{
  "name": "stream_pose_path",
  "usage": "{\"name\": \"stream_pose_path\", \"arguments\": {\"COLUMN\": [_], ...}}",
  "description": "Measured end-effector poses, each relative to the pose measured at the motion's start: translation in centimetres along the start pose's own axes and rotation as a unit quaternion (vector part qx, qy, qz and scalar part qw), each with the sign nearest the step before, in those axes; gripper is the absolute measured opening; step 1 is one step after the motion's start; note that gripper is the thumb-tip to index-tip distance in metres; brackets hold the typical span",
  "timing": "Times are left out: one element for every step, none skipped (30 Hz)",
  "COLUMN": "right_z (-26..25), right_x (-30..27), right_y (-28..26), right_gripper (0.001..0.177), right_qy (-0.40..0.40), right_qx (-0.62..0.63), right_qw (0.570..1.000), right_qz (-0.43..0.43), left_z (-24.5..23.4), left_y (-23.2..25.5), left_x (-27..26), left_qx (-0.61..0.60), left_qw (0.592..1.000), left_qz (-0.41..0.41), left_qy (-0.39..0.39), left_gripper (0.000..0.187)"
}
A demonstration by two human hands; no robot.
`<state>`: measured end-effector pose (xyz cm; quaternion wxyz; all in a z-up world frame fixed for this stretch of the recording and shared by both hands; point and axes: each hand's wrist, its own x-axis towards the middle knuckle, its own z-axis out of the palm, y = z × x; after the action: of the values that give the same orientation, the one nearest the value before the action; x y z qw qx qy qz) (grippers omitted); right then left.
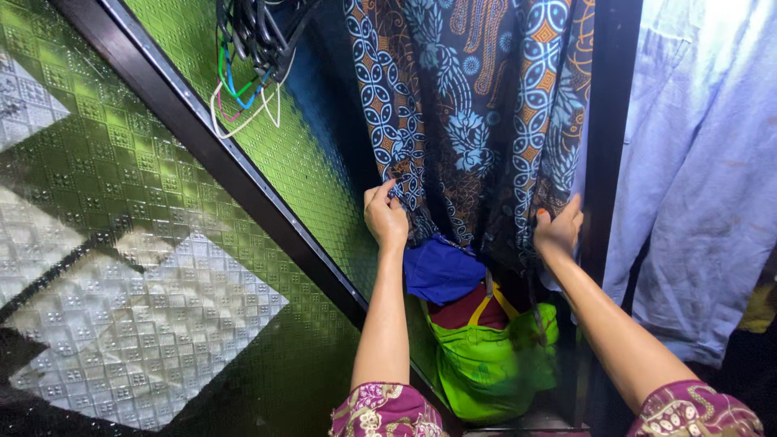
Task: The person buttons a light blue shirt, places it on a hanger, and hangs it in a wardrobe. They then repeat the process with a patterned top and a red patterned top, placing each on a hanger and hanging them in the wardrobe.
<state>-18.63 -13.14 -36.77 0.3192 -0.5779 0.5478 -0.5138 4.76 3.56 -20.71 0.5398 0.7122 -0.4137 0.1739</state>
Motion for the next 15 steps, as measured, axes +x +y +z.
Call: {"name": "stream_pose_path", "arguments": {"right_z": [-0.1, -0.3, -0.6, -0.8, -1.3, -1.7, -2.1, -2.8, -3.6, -4.3, -5.0, -5.9, -6.8, -7.7, -8.7], "right_x": [-0.7, -1.3, -2.2, -3.2, -4.2, -5.3, -6.4, -7.5, -8.6, -9.9, -11.1, -12.1, -12.9, -13.7, -14.4], "right_y": [0.3, 0.4, 0.5, 0.4, 0.5, 0.4, 0.2, -0.1, -0.5, -1.1, -1.8, -2.5, -3.4, -4.1, -4.7], "right_gripper": [0.089, 0.092, 0.095, 0.099, 0.102, 0.105, 0.108, 0.111, 0.11, 0.109, 0.108, 0.107, 0.106, 0.105, 0.103], "right_qy": [-0.003, -0.007, -0.015, -0.024, -0.033, -0.022, -0.012, -0.003, -0.008, -0.014, -0.019, -0.026, -0.031, -0.036, -0.048], "right_qx": [0.005, 0.01, 0.008, 0.007, 0.004, -0.021, -0.046, -0.07, -0.071, -0.072, -0.071, -0.079, -0.085, -0.09, -0.092], "right_qw": [1.0, 1.0, 1.0, 1.0, 0.999, 0.998, 0.993, 0.984, 0.98, 0.975, 0.969, 0.965, 0.96, 0.955, 0.953], "right_qz": [0.002, 0.003, 0.006, 0.008, 0.012, -0.047, -0.105, -0.164, -0.188, -0.212, -0.237, -0.25, -0.264, -0.279, -0.286], "left_z": [-0.1, -0.1, -0.2, -0.3, -0.4, -0.5, -0.7, -0.8, -1.1, -1.3, -1.6, -1.9, -2.3, -2.6, -3.0], "left_y": [0.0, 0.1, 0.2, 0.4, 0.6, 0.9, 1.3, 1.7, 2.2, 2.7, 3.2, 3.7, 4.2, 4.7, 5.1], "left_x": [-0.5, -1.0, -1.6, -2.3, -3.1, -4.0, -5.0, -6.1, -7.2, -8.4, -9.5, -10.6, -11.6, -12.6, -13.5], "left_qx": [-0.002, -0.005, 0.016, 0.037, 0.058, 0.073, 0.088, 0.102, 0.107, 0.112, 0.117, 0.12, 0.123, 0.125, 0.121], "left_qw": [1.0, 1.0, 0.999, 0.998, 0.996, 0.995, 0.992, 0.99, 0.989, 0.987, 0.986, 0.985, 0.984, 0.984, 0.984], "left_qz": [0.013, 0.025, 0.03, 0.035, 0.039, 0.044, 0.048, 0.051, 0.051, 0.051, 0.052, 0.051, 0.052, 0.053, 0.056], "left_qy": [-0.003, -0.006, -0.019, -0.032, -0.047, -0.059, -0.071, -0.083, -0.091, -0.099, -0.105, -0.111, -0.114, -0.118, -0.117], "left_gripper": [0.043, 0.046, 0.052, 0.057, 0.064, 0.067, 0.07, 0.074, 0.075, 0.076, 0.077, 0.077, 0.077, 0.077, 0.077]}}
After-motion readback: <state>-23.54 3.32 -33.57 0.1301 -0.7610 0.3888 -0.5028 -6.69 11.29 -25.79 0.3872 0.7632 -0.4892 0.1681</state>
